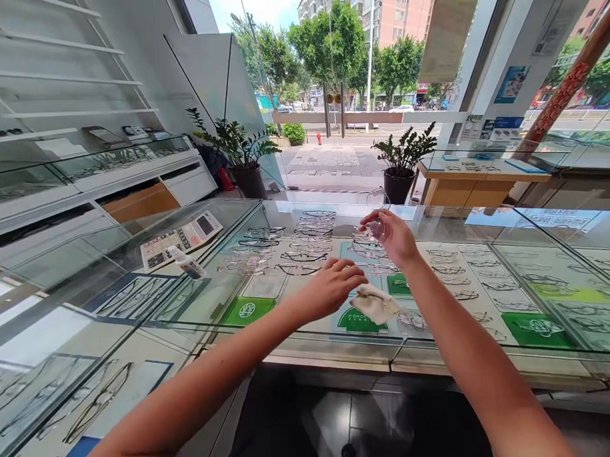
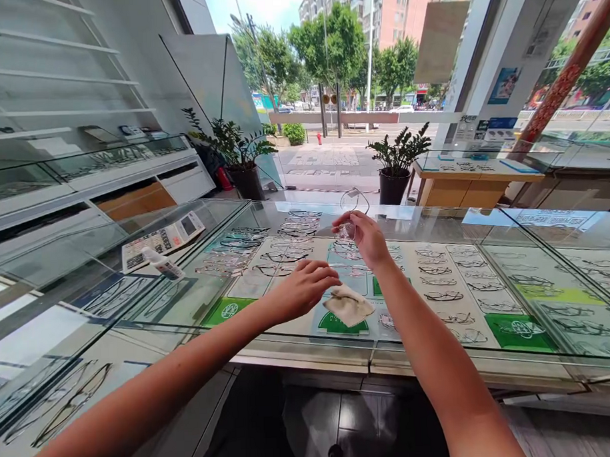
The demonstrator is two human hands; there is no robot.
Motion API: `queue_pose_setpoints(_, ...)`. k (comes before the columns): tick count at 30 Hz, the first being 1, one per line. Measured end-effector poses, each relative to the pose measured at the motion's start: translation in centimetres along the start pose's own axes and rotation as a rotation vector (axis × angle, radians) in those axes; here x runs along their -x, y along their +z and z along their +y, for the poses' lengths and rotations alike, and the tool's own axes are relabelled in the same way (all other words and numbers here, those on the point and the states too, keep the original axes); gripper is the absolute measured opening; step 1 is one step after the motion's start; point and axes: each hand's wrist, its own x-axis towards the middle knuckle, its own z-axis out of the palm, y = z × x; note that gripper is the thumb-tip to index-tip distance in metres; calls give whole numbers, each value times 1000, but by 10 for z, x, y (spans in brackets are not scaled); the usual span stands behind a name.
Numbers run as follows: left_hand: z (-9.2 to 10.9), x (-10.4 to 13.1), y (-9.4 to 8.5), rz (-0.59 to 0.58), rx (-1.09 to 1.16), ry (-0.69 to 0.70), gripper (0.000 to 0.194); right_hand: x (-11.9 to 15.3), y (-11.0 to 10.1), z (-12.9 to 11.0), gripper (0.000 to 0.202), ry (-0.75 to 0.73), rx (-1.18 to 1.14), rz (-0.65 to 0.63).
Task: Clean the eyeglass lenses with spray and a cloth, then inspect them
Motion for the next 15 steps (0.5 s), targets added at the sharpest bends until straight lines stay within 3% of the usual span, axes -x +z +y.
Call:
queue_pose_setpoints(4,-8,-16,8,-60,-59,81,17,0,2,-1,24,-6,-3,6)
queue_pose_setpoints(9,-15,-24,12,-59,6,126,11,0,4,-4,24,-15,-31,-4)
queue_pose_setpoints(12,-15,-25,11,-41,200,74,15,0,5,-5,24,-15,-41,4)
queue_pose_setpoints(15,-10,-24,6,-8,496,-98,25,0,5,-5,24,-10,-41,8)
